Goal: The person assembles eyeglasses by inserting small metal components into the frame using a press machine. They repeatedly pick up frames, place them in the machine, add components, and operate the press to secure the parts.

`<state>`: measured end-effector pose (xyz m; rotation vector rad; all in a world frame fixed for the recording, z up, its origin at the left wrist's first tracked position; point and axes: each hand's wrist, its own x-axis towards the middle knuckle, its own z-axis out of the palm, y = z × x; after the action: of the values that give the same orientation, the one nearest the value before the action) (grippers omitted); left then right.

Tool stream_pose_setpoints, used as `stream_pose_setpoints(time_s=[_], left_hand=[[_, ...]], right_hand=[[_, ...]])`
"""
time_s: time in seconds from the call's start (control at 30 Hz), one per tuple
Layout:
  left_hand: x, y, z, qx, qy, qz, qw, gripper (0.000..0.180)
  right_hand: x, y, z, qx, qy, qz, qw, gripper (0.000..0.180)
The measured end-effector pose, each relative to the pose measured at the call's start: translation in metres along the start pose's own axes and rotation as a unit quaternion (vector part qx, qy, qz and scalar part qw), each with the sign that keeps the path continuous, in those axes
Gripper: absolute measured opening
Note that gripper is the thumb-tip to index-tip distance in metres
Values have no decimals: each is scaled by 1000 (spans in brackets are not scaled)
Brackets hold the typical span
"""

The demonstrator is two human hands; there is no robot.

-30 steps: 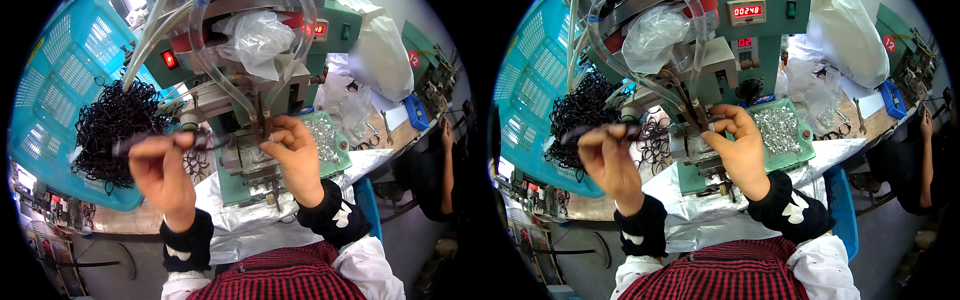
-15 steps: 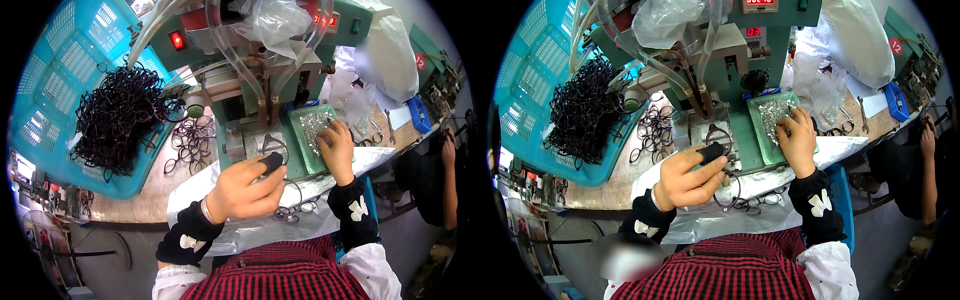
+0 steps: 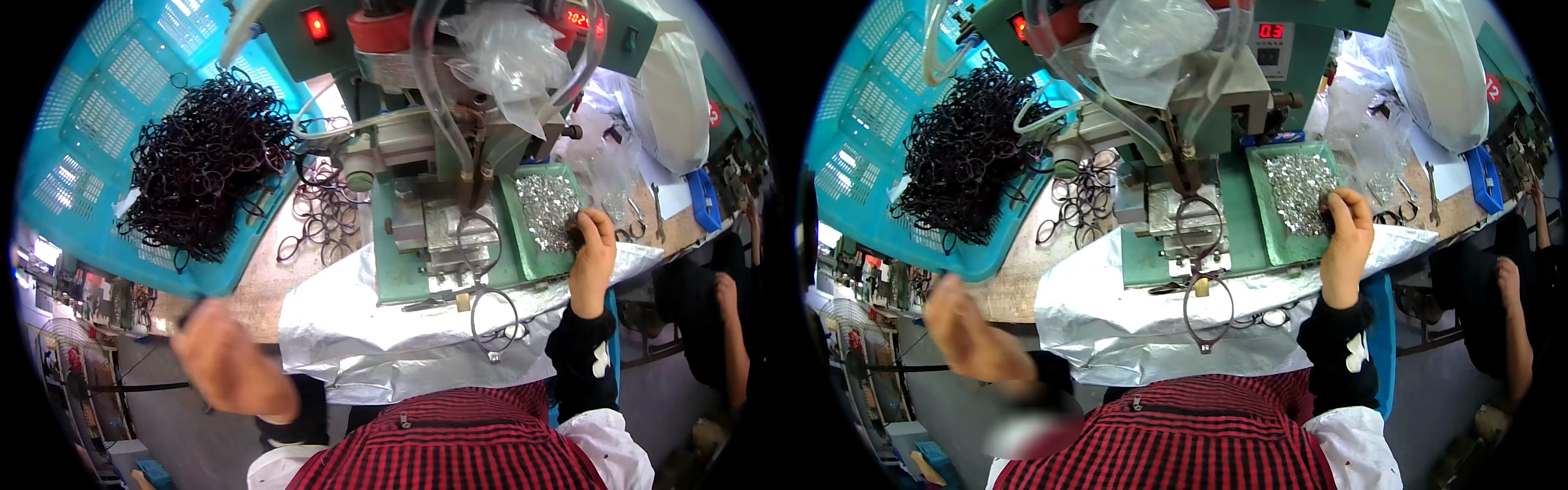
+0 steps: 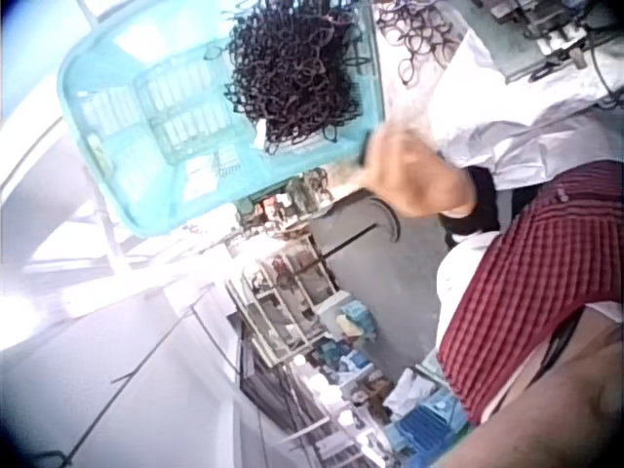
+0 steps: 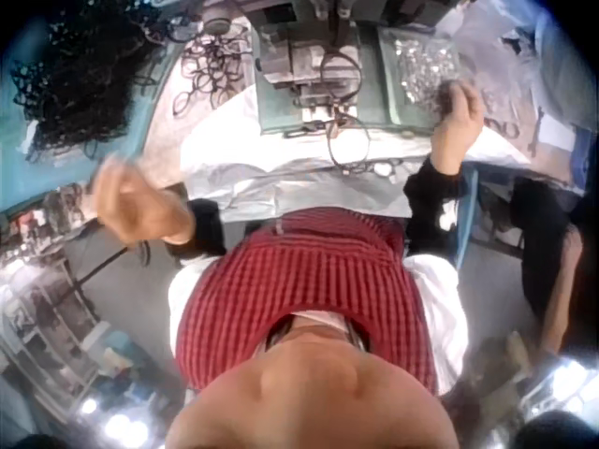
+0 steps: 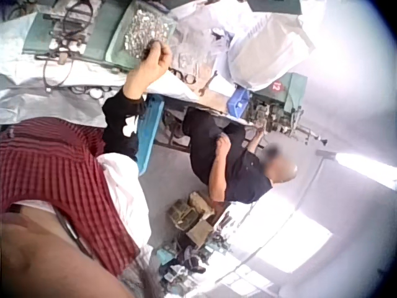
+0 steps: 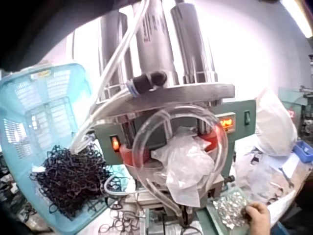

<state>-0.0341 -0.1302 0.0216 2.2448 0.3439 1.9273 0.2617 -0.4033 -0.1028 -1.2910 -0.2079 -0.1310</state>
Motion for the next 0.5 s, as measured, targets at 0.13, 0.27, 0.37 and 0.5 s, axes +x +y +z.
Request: stream_pose_setpoints(time_s=[0.13, 0.27, 0.37, 0.5], left_hand=[[43, -28, 24, 73, -55, -10, 996, 15], [25, -72, 60, 124, -239, 22, 963, 14], [-28, -108, 82, 267, -355, 3, 896, 12], [-99, -193, 87, 305, -356, -91, 879, 9]], right_hand=[[12, 9, 31, 47, -11, 24, 999, 14], [11, -7, 52, -28, -43, 4, 999, 18], [0, -15, 40, -182, -55, -62, 980, 16], [-22, -27, 10, -343, -55, -217, 912, 11]])
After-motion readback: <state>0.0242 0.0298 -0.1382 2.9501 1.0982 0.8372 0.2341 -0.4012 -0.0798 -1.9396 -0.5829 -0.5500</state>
